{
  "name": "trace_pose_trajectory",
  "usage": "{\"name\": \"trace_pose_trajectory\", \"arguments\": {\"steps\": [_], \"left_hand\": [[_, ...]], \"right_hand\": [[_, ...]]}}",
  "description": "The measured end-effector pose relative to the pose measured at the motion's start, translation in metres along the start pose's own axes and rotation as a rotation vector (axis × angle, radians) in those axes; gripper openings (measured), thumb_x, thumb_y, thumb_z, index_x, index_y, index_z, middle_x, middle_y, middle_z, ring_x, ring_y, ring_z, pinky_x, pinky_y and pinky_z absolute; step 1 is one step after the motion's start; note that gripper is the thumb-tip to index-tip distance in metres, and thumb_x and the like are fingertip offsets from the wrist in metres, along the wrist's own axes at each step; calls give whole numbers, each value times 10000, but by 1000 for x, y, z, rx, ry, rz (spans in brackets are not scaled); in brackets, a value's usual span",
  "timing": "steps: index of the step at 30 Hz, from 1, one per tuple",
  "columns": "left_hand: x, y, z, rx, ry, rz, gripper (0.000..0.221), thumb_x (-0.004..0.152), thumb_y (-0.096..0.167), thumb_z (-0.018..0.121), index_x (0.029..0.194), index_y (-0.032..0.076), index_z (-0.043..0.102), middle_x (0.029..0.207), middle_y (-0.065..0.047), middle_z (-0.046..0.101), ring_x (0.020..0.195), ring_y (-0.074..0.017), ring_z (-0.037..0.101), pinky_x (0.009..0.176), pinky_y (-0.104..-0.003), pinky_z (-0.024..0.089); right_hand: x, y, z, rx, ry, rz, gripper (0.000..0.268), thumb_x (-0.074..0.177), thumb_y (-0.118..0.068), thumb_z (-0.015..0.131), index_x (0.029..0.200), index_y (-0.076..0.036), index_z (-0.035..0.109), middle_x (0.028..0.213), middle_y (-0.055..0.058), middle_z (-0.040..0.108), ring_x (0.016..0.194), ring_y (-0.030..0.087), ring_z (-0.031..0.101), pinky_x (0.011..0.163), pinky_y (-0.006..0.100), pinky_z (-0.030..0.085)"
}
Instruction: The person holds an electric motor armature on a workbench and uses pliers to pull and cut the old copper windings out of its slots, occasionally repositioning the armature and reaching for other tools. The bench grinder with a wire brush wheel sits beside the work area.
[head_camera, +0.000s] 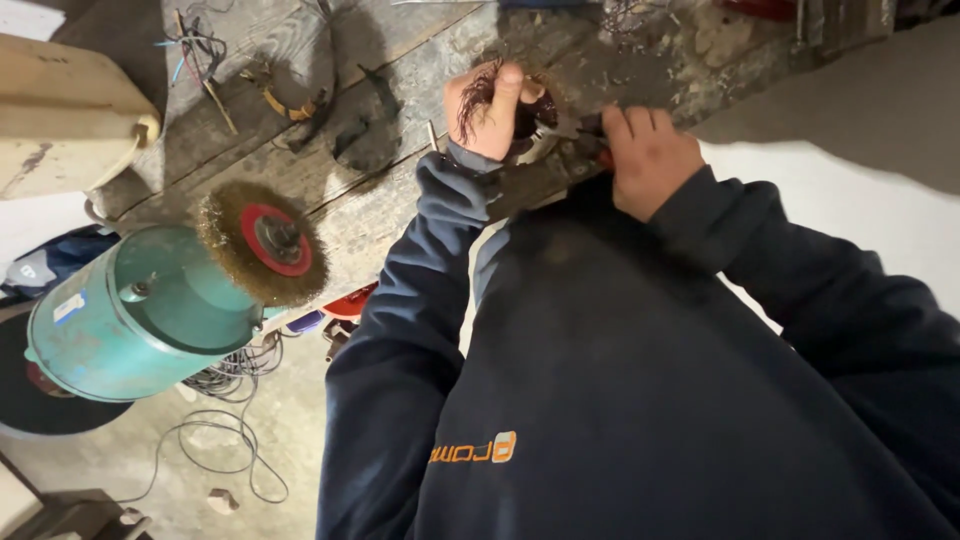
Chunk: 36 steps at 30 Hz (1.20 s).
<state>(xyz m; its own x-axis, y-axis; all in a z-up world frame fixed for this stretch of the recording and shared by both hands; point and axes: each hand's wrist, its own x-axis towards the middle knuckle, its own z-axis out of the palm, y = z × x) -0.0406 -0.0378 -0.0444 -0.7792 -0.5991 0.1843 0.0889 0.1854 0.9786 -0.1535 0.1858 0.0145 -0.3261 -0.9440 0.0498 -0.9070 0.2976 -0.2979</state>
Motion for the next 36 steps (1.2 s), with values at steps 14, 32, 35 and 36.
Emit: {"name": "trace_pose_trajectory", "arguments": {"steps": [14, 32, 35, 36], "left_hand": [[6, -7, 11, 15, 99, -91, 710, 1026, 646, 484, 760, 32, 722, 750, -83, 771, 705, -196, 750, 714, -342, 589], [20, 19, 34, -209, -140, 109, 594, 1105, 588, 487, 789, 88, 550, 670, -59, 534, 595, -249, 560, 578, -391, 498], [8, -8, 45, -795, -96, -264, 634, 1044, 650, 464, 663, 146, 415, 560, 10, 415, 453, -143, 433, 463, -364, 434], [3, -7, 47, -930, -82, -277, 672, 1056, 675, 429, 640, 152, 366, 546, 24, 369, 425, -103, 376, 423, -334, 382]], "right_hand": [[-2, 16, -5, -18, -109, -36, 738, 853, -187, 701, 1514, 52, 474, 1222, 230, 581, 1089, 389, 593, 833, 434, 543], [-10, 22, 6, 544, -481, 153, 713, 725, -229, 721, 1377, -39, 504, 1090, 213, 647, 936, 395, 665, 811, 482, 542], [-12, 31, -16, 257, -470, 154, 797, 769, -239, 715, 1501, -62, 451, 1235, 195, 608, 1044, 393, 635, 822, 479, 546], [-15, 39, -19, 176, -496, 140, 760, 796, -241, 714, 1492, -75, 457, 1279, 172, 598, 1120, 379, 620, 821, 472, 554]]}}
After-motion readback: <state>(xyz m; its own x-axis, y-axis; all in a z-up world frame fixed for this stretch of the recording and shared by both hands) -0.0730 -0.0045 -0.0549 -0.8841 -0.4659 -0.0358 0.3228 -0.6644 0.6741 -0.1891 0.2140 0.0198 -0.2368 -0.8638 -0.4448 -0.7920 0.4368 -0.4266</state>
